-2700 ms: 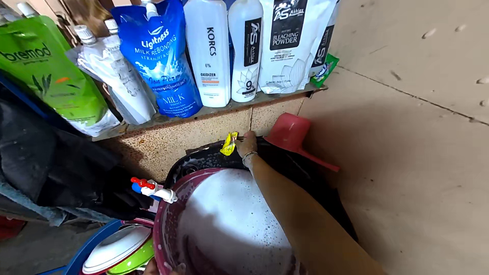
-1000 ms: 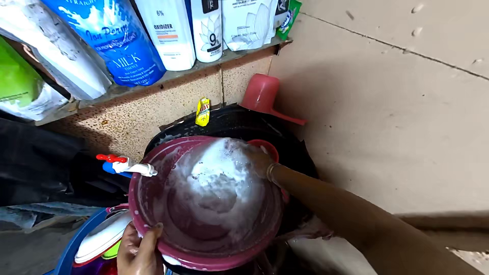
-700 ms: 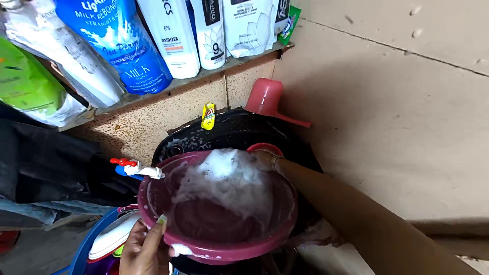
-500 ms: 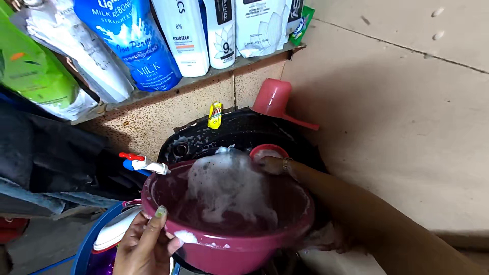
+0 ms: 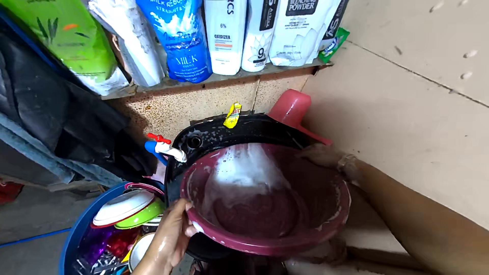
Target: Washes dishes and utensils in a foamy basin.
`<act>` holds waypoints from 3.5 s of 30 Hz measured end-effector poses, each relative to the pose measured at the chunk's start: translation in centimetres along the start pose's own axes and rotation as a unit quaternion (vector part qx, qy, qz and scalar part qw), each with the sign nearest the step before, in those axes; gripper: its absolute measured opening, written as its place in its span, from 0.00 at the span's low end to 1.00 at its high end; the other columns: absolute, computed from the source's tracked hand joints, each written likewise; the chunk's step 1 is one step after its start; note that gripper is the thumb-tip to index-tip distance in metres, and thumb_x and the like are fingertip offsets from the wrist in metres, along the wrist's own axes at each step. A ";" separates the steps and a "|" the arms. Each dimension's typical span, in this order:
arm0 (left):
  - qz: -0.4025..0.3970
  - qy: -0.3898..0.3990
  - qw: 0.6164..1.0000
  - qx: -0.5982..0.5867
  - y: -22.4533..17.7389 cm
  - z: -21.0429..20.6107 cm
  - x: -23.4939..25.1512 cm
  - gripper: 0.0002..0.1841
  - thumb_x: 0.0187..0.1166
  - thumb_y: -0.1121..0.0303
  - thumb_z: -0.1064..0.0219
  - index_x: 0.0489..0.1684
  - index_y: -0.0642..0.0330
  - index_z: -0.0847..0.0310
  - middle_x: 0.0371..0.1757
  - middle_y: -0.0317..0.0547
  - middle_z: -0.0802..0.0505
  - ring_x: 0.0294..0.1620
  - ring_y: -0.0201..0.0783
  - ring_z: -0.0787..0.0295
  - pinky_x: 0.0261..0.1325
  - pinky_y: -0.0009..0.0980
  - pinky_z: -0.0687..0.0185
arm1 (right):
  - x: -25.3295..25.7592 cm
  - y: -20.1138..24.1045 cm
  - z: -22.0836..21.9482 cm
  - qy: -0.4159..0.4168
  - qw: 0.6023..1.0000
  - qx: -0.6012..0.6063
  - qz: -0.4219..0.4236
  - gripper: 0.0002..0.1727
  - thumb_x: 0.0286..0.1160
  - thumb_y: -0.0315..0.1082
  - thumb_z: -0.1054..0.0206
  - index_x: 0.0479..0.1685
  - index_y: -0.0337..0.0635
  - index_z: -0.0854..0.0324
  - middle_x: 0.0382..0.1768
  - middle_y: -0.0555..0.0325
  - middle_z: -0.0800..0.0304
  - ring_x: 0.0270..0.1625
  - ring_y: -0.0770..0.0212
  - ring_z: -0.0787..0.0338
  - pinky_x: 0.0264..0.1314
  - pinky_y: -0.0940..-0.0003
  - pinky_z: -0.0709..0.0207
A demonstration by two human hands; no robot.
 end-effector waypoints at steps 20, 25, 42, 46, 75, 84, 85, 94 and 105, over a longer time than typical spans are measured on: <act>0.136 0.143 0.915 0.352 8.1 -2.0 13.9 0.24 0.96 0.58 0.54 0.81 0.64 0.35 0.62 0.65 0.14 0.56 0.52 0.11 0.57 0.47 0.12 | -9.1 5.3 3.4 -0.372 0.762 0.518 -0.115 0.06 0.69 0.28 0.34 0.31 0.50 0.24 0.20 0.69 0.20 0.20 0.75 0.21 0.20 0.76 0.26; 0.079 0.223 0.825 0.513 7.6 -3.1 14.7 0.22 0.94 0.66 0.52 0.79 0.69 0.32 0.71 0.67 0.17 0.69 0.57 0.18 0.71 0.54 0.23 | -10.5 8.7 4.5 -0.395 0.779 0.483 -0.065 0.08 0.64 0.24 0.33 0.33 0.50 0.23 0.20 0.69 0.19 0.20 0.76 0.20 0.19 0.77 0.24; -0.115 0.383 0.367 0.840 10.5 -2.3 14.4 0.19 0.81 0.60 0.32 0.67 0.54 0.16 0.61 0.61 0.10 0.66 0.64 0.15 0.66 0.67 0.23 | -14.7 15.2 5.5 -0.490 0.832 0.258 0.016 0.15 0.55 0.32 0.30 0.44 0.50 0.22 0.28 0.68 0.18 0.26 0.76 0.18 0.26 0.74 0.25; -0.132 0.409 0.351 0.832 9.6 -3.6 13.8 0.17 0.83 0.59 0.34 0.63 0.59 0.15 0.62 0.61 0.10 0.67 0.64 0.15 0.66 0.66 0.23 | -16.0 16.4 5.0 -0.515 0.833 0.196 0.046 0.15 0.57 0.35 0.31 0.46 0.49 0.21 0.29 0.68 0.18 0.28 0.76 0.19 0.28 0.74 0.26; -0.230 0.397 0.277 0.844 -3.2 -9.5 8.8 0.15 0.82 0.51 0.31 0.56 0.48 0.09 0.44 0.49 0.05 0.53 0.53 0.09 0.62 0.59 0.20 | -21.4 6.7 3.6 -0.615 0.769 0.154 -0.085 0.15 0.67 0.38 0.33 0.49 0.41 0.23 0.35 0.52 0.17 0.35 0.60 0.17 0.37 0.55 0.26; -0.258 0.308 0.525 0.750 -7.2 -9.5 11.4 0.23 0.90 0.48 0.43 0.43 0.60 0.13 0.35 0.53 0.11 0.42 0.52 0.12 0.51 0.59 0.20 | -21.5 4.7 2.5 -0.603 0.764 0.198 -0.116 0.16 0.67 0.38 0.31 0.49 0.41 0.23 0.35 0.52 0.17 0.35 0.60 0.18 0.38 0.53 0.26; -0.260 0.288 0.552 0.738 -7.3 -9.0 11.6 0.24 0.90 0.49 0.44 0.43 0.62 0.14 0.35 0.55 0.11 0.41 0.54 0.13 0.51 0.60 0.21 | -21.5 4.6 2.4 -0.603 0.762 0.206 -0.117 0.16 0.68 0.38 0.31 0.50 0.41 0.23 0.35 0.52 0.18 0.35 0.60 0.18 0.38 0.54 0.26; -0.245 0.030 0.854 0.458 -1.3 0.4 13.9 0.26 0.92 0.46 0.50 0.52 0.63 0.16 0.39 0.58 0.12 0.42 0.53 0.15 0.50 0.59 0.22 | -20.5 4.1 1.7 -0.606 0.747 0.252 -0.108 0.16 0.66 0.38 0.29 0.48 0.42 0.24 0.34 0.57 0.20 0.33 0.67 0.20 0.36 0.62 0.26; -0.144 -0.112 0.856 0.484 2.9 4.6 17.3 0.25 0.97 0.55 0.59 0.81 0.59 0.32 0.66 0.71 0.14 0.70 0.67 0.17 0.72 0.66 0.28 | -19.3 3.3 0.9 -0.588 0.751 0.276 -0.115 0.15 0.68 0.38 0.28 0.49 0.45 0.24 0.34 0.61 0.19 0.30 0.71 0.20 0.34 0.66 0.24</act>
Point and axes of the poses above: each hand's wrist, its own x-axis towards the middle knuckle, its own z-axis out of the back of the hand, y = z × x, the point moved 2 cm from there along x, towards the middle knuckle
